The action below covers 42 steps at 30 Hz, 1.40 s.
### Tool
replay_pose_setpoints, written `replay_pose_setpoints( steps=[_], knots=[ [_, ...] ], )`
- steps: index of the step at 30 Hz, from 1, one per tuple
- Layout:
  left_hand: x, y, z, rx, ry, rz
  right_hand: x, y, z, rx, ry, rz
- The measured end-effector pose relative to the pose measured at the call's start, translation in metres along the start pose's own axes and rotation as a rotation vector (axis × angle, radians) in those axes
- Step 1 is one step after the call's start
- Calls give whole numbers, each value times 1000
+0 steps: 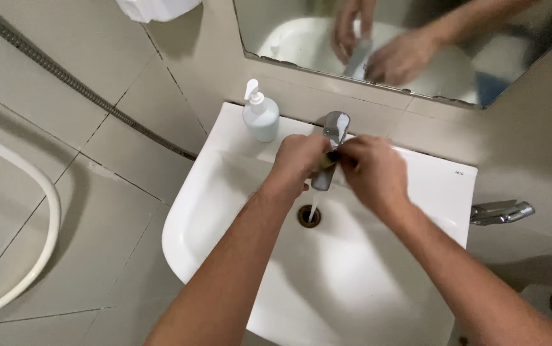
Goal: Clean the bathroom sink faucet and basin using liquid soap and a sponge.
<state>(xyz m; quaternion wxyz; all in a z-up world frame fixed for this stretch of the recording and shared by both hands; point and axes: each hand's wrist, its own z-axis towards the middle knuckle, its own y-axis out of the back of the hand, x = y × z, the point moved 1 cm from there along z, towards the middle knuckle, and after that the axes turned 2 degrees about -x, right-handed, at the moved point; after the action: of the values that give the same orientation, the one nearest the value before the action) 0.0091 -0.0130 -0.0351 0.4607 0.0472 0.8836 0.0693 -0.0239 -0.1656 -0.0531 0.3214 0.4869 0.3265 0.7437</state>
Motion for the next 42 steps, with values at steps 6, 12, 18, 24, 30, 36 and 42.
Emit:
replay_pose_setpoints(
  steps=[6,12,18,24,30,36,42],
  knots=[
    [16,-3,15,12,-77,26,10,-2,-21,-107,360,1],
    [45,-1,21,13,-169,-77,-12,-8,0,-191,198,20],
    [66,-1,29,-21,-228,-130,14,-1,-43,39,-61,238],
    [53,12,14,-9,-222,-15,-69,-35,9,-289,-608,573],
    [46,15,17,-49,-255,126,-87,-81,16,-311,-309,169],
    [31,27,13,-90,-256,122,-106,-43,8,-101,-340,-233],
    [39,20,33,-38,-243,61,-56,-51,-5,1,-6,-304]
  ],
)
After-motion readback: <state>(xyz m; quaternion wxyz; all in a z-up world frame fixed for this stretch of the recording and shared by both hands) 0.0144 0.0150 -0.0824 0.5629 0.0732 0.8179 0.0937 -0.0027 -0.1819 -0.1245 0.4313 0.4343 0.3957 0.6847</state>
